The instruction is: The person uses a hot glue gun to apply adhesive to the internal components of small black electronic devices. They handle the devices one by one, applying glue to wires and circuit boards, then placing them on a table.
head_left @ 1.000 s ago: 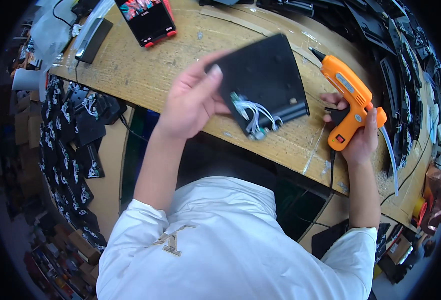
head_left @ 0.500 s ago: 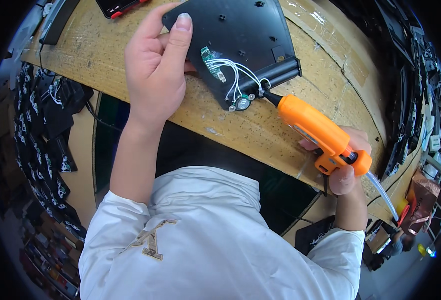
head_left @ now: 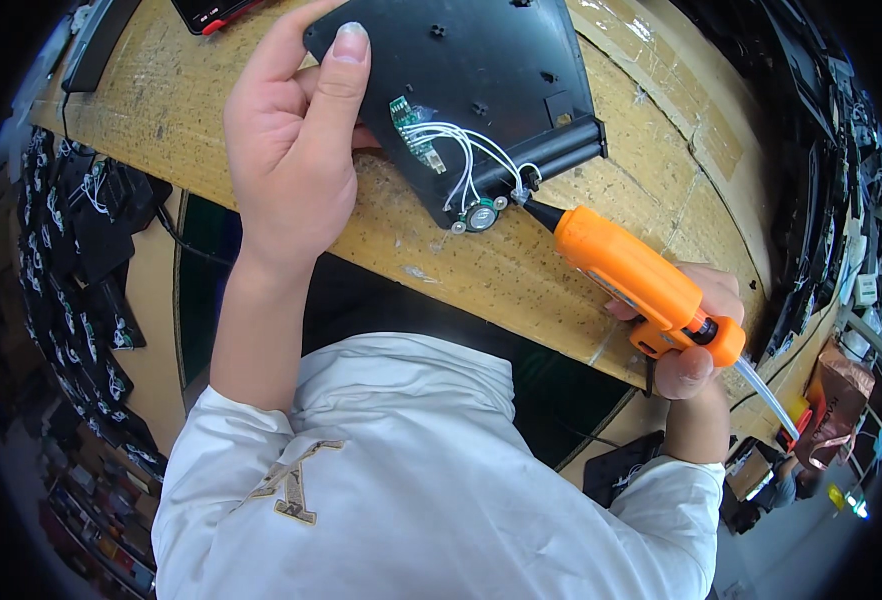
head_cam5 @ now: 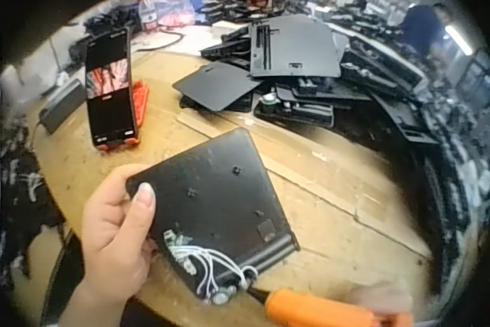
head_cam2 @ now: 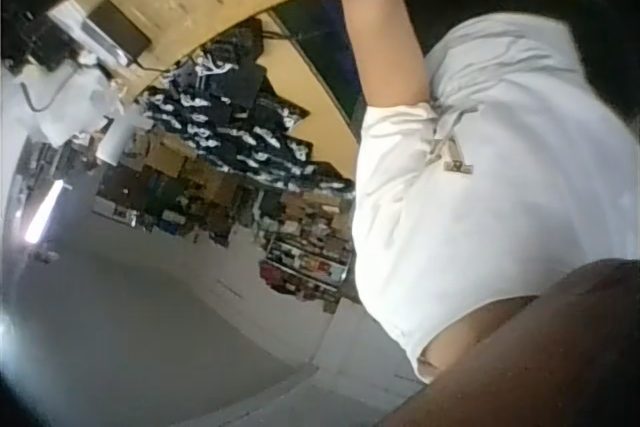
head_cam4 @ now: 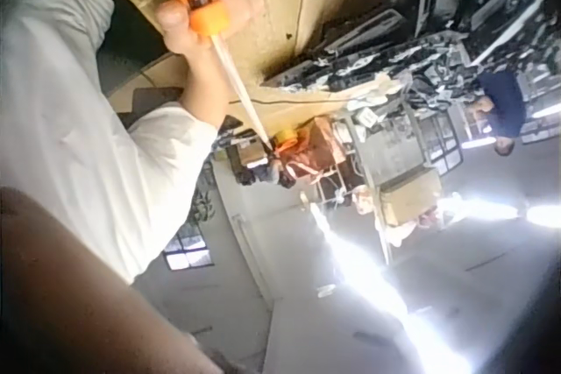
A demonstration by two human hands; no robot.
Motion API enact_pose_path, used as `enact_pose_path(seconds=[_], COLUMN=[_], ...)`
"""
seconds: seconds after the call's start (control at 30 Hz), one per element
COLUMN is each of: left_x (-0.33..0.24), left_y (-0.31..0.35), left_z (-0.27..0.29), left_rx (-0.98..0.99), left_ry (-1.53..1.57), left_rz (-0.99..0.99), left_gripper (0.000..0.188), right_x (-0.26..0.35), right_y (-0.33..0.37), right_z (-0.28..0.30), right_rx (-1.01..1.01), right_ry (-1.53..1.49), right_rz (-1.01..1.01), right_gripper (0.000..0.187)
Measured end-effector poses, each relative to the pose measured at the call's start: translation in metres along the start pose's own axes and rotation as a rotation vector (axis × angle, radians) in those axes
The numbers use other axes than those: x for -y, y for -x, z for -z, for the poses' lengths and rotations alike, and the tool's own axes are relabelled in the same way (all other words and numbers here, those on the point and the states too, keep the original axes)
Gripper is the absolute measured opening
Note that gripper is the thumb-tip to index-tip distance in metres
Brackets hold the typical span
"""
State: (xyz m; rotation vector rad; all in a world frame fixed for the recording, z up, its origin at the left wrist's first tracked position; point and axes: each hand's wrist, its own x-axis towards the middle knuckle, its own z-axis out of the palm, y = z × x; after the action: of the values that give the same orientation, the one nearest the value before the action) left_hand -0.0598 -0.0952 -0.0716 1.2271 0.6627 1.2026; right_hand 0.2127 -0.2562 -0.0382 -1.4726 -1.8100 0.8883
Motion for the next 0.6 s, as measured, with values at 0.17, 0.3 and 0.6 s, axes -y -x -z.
enact_pose_path(seconds=[0.17, 0.3, 0.6], left_x=[0.001, 0.000, 0.001], left_y=[0.000, 0.000, 0.000], left_z=[0.001, 0.000, 0.003], left_rx=[0.004, -0.008, 0.010], left_ry=[0.010, 0.013, 0.010], left_rz=[0.005, 0.003, 0.006], left_gripper=[0.028, 0.028, 0.027], right_x=[-0.001, -0.001, 0.010], right_y=[0.002, 0.002, 0.000], right_z=[0.000, -0.002, -0.013], right_rx=[0.002, -0.047, -0.197], right_ry=[0.000, -0.031, -0.115], right_rz=[-0.002, 0.003, -0.065], right_gripper=[0.077, 0.074, 0.068])
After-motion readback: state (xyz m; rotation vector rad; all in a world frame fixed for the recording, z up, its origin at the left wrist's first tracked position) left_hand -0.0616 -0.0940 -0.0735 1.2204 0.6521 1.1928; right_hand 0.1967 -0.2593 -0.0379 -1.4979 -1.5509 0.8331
